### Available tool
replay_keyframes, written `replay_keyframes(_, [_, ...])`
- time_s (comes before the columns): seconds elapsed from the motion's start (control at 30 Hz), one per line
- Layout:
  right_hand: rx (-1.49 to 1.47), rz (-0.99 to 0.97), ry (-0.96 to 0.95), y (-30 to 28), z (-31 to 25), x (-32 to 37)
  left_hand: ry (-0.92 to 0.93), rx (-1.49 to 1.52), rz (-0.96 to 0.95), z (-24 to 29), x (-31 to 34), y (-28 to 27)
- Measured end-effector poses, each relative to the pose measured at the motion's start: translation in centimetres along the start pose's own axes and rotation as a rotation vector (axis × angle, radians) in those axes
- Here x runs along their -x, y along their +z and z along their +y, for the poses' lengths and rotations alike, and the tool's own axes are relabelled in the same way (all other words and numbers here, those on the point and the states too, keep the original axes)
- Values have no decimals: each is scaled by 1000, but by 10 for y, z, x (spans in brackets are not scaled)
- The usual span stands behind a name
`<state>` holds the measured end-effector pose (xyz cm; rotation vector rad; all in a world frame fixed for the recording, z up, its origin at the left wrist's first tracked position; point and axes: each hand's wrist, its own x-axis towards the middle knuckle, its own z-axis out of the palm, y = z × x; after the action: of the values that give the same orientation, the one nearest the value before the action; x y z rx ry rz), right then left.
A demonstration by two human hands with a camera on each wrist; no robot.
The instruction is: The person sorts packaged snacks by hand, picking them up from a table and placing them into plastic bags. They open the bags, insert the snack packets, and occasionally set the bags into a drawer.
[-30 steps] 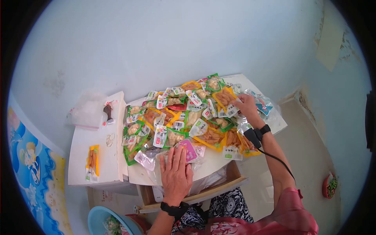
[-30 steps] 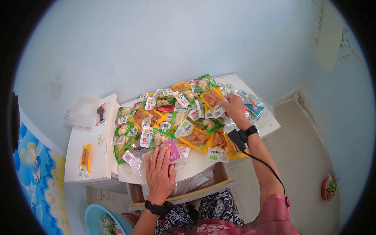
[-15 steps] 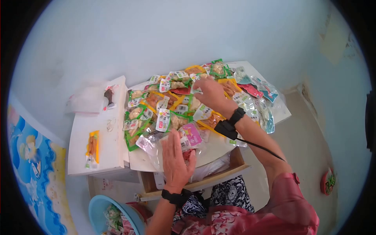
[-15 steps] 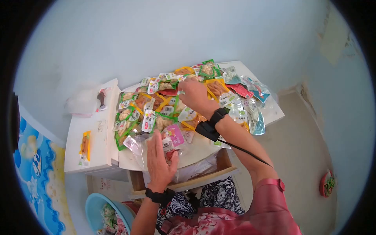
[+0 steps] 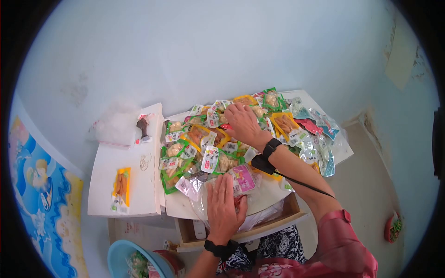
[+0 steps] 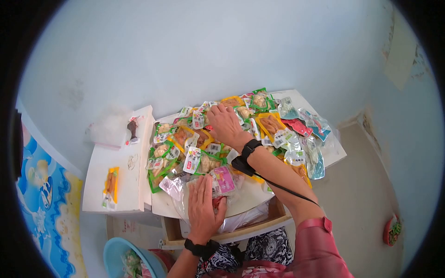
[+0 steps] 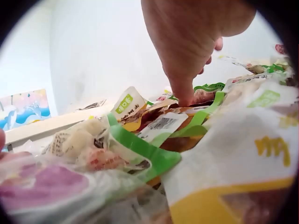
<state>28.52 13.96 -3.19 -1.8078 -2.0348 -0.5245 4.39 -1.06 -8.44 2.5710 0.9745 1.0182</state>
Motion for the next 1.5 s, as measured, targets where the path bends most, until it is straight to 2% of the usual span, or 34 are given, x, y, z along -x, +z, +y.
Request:
replay_keyframes(0.07, [47, 141, -105, 14, 9, -3, 2, -11, -18, 1, 0, -1])
replay_keyframes(0.33, [-167, -533, -32, -11, 37, -49, -6, 24, -21, 0, -2, 0])
replay_keyframes(0.43, [-319, -584, -32, 4, 50, -51, -4, 20, -31, 1, -3, -2])
replay_keyframes(0.53, [-282, -572, -127, 12, 58, -55, -1, 19, -24, 1, -2, -2])
replay_keyframes(0.63, [-68, -492, -173, 24, 43, -49, -3, 16, -18, 1, -2, -1])
replay_keyframes(0.77, [25, -231, -168, 38, 33, -29, 8, 2, -18, 1, -2, -2])
replay_keyframes(1.07, [-230, 12, -47, 37, 53, -16, 9, -22, 1, 0, 1, 3])
replay_keyframes(1.17, [-483, 134, -2, 24, 59, -10, 15, -27, 3, 1, -1, 0])
replay_keyframes(1.2, [-505, 102, 62, 15, 60, -7, 16, -26, 6, 2, -1, 0])
replay_keyframes(1.33, [-633, 173, 120, 5, 83, 6, 23, -23, 18, 3, -1, -1])
replay_keyframes(1.43, [-772, 380, 197, 9, 102, 16, 20, -27, 9, 3, -1, 0])
replay_keyframes(1.5, [-1001, 334, 256, 0, 115, 25, 20, -20, 3, 4, -2, -2])
